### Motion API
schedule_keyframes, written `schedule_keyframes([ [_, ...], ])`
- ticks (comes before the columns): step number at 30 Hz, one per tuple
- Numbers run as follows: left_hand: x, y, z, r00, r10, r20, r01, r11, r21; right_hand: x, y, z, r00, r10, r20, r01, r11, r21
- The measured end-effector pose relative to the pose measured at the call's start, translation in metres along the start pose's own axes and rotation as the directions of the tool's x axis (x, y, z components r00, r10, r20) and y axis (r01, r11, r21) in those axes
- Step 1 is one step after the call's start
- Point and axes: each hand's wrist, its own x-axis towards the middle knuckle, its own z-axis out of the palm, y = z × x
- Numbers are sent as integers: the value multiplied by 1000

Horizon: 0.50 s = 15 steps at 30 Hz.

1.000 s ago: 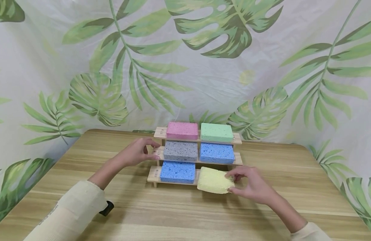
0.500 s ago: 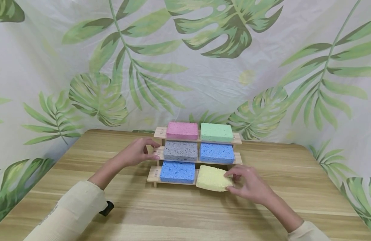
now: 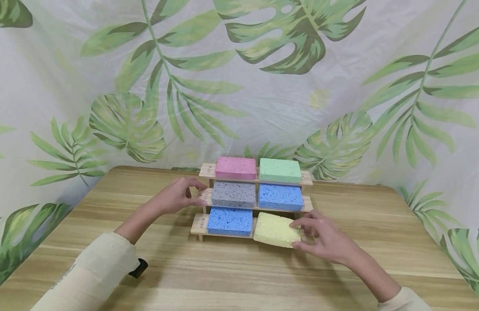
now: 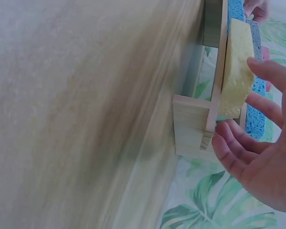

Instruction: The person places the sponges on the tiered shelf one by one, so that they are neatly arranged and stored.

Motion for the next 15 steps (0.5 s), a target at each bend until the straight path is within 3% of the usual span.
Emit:
schedule_keyframes([
  [6,0,-1,0,1000,6,-4,-6,1000,-12,1,5,-1,994,-105,24,102,989,108],
  [15,0,0,0,1000,3,-4,-3,1000,-11,4,7,0,997,-74,9,72,988,137],
])
